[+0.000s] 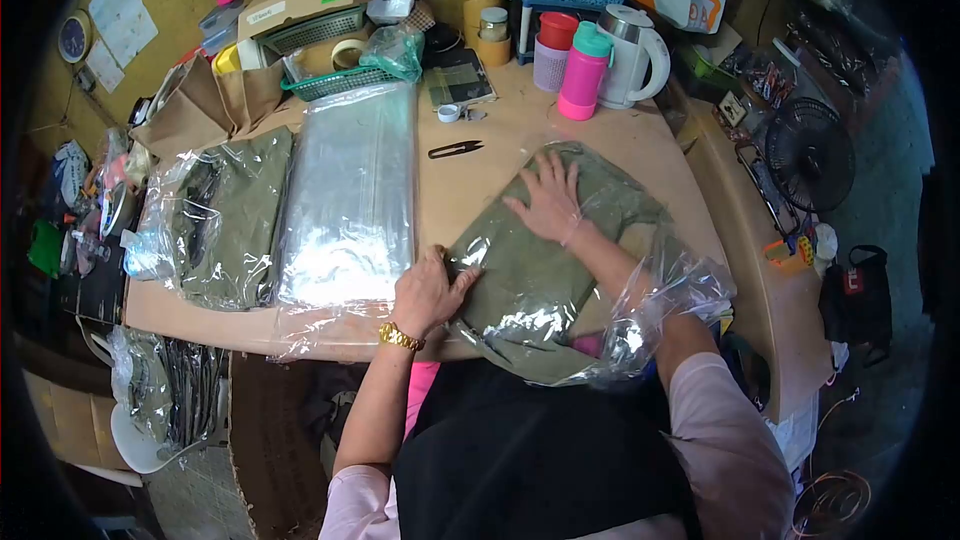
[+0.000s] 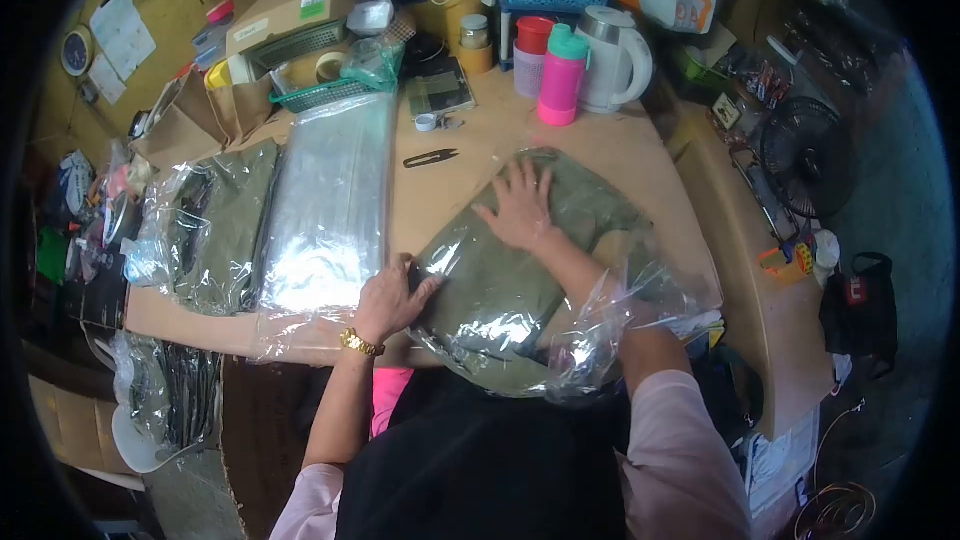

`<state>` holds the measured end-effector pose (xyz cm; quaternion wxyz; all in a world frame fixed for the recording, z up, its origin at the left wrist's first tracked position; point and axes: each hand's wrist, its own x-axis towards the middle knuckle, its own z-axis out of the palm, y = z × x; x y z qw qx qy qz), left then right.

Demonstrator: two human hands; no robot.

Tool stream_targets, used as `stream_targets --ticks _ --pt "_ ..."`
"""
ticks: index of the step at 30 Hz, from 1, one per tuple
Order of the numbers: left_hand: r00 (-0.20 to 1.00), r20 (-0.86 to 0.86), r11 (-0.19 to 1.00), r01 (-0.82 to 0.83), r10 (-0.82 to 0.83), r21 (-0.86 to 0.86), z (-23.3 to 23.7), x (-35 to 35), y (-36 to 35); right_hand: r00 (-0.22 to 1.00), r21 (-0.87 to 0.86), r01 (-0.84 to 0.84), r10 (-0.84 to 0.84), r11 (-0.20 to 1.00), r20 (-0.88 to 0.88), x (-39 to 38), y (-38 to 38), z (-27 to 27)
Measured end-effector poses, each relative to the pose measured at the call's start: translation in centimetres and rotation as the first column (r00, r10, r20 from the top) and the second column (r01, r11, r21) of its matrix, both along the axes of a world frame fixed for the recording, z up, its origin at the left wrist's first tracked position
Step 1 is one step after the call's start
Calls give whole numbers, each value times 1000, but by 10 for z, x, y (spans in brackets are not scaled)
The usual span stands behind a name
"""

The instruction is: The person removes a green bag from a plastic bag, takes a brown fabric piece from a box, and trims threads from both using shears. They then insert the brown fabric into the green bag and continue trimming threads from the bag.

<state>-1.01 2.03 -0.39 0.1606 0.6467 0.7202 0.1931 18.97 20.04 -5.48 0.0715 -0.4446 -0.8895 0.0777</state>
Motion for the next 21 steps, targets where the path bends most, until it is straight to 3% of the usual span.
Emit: stream_targets --ticks 1,2,3,5,6,8,10,11,13,14,16,18,20,21 --pt "998 52 988 44 -37 -147 3 6 -1 976 134 210 -200 968 -90 8 3 -7" --pt "993 79 982 96 -84 -162 9 12 -2 975 130 216 -207 968 -82 10 -3 2" --pt "993 78 982 102 -90 -157 3 12 1 987 119 157 -158 980 0 7 -8 19" --pt "967 138 975 201 -213 95 -16 7 3 991 96 99 -107 990 82 7 -8 28" --pt "947 271 983 185 -174 -15 -20 2 5 997 51 50 -53 997 53 12 0 28" --pt "921 359 982 180 -151 -51 -25 -6 -1 1000 5 -4 4 1000 24 28 21 17" --pt "877 476 987 126 -63 -103 -24 -7 -11 915 150 -96 147 984 -375 46 47 -7" --pt "877 477 986 125 -60 -106 -28 -7 -14 915 148 -98 147 984 -375 46 48 -6" --pt "826 563 1000 16 -7 -11 -39 -8 -21 970 1 122 -120 992 -211 47 46 -8" --pt "880 470 988 -1 74 -155 -26 -9 -18 970 -4 123 -121 992 -209 46 42 -10" --pt "843 534 996 -28 67 -81 -53 -12 -15 978 341 160 -102 926 -183 39 34 -13" --pt "802 595 998 -59 50 -4 -58 -10 -15 991 309 114 -85 944 -105 34 27 -4" --pt "632 770 993 -115 84 -14 -57 -7 -16 998 276 69 -65 959 -25 35 26 1" --pt "633 770 993 -113 82 -12 -59 -6 -16 1000 181 13 -14 983 3 37 30 2"
